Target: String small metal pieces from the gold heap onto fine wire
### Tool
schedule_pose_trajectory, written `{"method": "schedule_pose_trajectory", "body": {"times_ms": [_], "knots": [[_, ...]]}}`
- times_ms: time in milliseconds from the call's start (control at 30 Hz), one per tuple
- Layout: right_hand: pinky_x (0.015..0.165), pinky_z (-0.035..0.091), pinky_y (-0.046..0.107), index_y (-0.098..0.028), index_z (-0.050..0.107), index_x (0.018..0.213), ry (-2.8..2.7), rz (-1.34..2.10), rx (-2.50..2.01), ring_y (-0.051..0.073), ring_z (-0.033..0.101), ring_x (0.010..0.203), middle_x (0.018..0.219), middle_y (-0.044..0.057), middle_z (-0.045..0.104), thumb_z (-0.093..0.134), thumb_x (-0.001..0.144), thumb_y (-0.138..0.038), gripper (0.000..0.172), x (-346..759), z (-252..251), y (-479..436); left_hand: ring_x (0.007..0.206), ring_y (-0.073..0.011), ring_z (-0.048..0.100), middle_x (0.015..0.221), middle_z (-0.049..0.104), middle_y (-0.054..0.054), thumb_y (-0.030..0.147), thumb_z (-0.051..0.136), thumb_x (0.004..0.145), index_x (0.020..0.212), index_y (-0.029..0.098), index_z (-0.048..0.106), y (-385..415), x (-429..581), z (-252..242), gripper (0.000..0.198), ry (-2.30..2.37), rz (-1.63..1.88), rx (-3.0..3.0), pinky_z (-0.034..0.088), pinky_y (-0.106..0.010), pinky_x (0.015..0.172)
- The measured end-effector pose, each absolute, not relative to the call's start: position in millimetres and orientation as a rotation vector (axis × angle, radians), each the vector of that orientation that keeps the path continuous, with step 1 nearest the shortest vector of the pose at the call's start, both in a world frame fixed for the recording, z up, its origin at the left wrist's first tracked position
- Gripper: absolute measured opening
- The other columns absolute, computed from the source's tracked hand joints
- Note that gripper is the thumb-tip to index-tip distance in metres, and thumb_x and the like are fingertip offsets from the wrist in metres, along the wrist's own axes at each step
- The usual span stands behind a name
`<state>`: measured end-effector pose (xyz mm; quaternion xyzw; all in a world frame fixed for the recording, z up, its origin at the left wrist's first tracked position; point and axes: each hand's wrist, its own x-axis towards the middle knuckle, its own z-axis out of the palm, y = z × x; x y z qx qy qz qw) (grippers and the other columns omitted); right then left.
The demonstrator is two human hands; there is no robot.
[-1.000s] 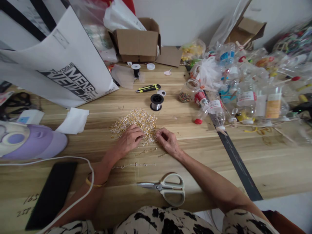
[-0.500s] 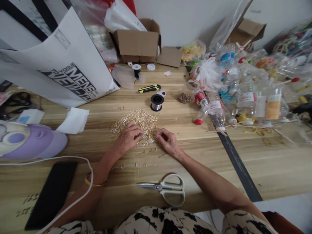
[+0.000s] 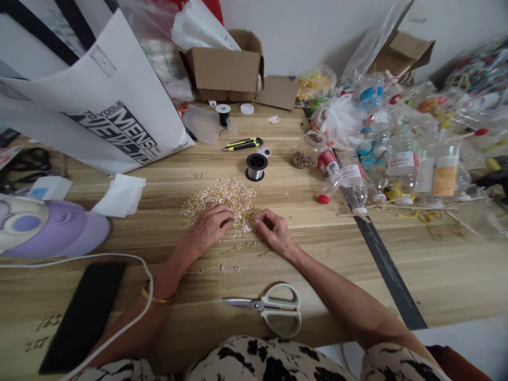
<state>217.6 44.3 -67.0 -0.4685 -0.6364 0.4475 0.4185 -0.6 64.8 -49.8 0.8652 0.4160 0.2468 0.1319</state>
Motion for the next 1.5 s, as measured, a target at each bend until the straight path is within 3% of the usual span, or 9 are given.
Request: {"method": "schedule_pose_trajectory", "body": {"times_ms": [1500], "knots": [[0.055, 0.036, 0.023, -0.016, 0.056, 0.078, -1.607, 1.115, -1.166, 0.011, 0.045, 0.058, 0.066, -0.001, 0.054, 0.055, 0.086, -0.033, 0.019, 217.3, -64.1, 43.8, 0.086, -0.0214, 0.049, 0.080, 0.061, -0.006, 0.018, 0.056, 0.088, 0.079, 0.016, 0.066, 60.9, 8.3, -49.5, 0.013, 1.224, 0.649, 2.545, 0.044, -0.035, 0.080]]}}
